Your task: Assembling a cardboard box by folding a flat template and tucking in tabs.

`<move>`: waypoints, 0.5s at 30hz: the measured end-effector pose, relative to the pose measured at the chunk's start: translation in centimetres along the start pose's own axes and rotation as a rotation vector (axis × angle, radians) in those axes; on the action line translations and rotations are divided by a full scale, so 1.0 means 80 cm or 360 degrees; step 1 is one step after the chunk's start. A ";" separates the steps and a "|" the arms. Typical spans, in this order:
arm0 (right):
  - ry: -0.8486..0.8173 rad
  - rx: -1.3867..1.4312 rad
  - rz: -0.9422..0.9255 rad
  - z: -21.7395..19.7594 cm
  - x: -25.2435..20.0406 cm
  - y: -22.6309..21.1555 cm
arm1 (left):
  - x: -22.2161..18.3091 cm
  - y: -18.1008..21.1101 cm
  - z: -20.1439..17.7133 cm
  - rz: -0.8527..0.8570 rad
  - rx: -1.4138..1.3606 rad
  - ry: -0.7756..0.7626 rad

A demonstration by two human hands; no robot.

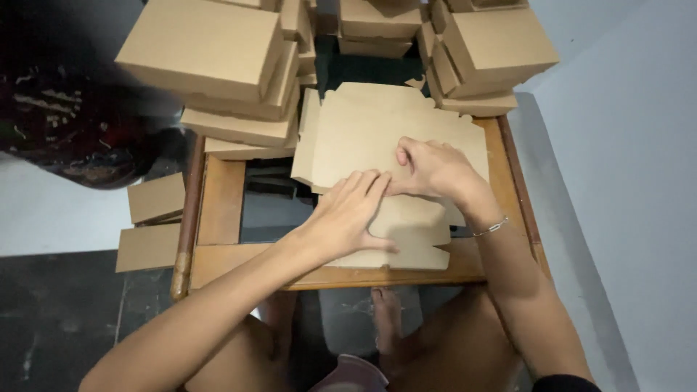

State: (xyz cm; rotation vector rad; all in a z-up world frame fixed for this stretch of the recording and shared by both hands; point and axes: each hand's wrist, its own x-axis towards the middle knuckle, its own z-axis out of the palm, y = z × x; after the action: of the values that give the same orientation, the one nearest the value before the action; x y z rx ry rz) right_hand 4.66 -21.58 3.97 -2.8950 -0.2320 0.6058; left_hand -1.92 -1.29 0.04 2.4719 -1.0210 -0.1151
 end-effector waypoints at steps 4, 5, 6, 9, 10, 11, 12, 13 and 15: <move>0.0012 0.0051 -0.0063 0.003 -0.005 0.006 | -0.001 0.006 -0.008 0.0002 0.0192 -0.0031; 0.0026 0.0054 -0.0068 -0.003 -0.006 0.008 | 0.002 0.006 -0.008 0.0005 0.0206 -0.0027; 0.0012 0.0100 -0.0108 -0.004 -0.009 0.008 | 0.002 0.006 -0.007 0.0000 0.0252 -0.0008; -0.0004 0.0193 -0.0172 -0.003 -0.013 0.021 | -0.001 0.006 -0.004 -0.0006 0.0323 0.0032; -0.0014 0.0231 -0.0187 -0.003 -0.015 0.027 | -0.002 0.007 -0.004 -0.0006 0.0335 0.0055; -0.0011 0.0237 -0.0190 -0.006 -0.017 0.027 | -0.001 0.006 -0.005 -0.0006 0.0341 0.0052; 0.0008 0.0250 -0.0182 -0.006 -0.022 0.027 | -0.001 0.006 -0.004 -0.0007 0.0356 0.0061; 0.0027 0.0262 -0.0174 -0.007 -0.027 0.028 | 0.000 0.006 -0.003 -0.0008 0.0370 0.0071; 0.0092 0.0261 -0.0257 -0.003 -0.035 0.035 | 0.003 0.006 -0.006 -0.0027 0.0354 0.0028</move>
State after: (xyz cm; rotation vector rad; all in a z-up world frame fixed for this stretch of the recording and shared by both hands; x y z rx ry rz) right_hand 2.53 -24.82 4.67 -2.6991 -0.3846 0.4881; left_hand -1.97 -1.60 0.69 2.6759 -1.0562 0.0163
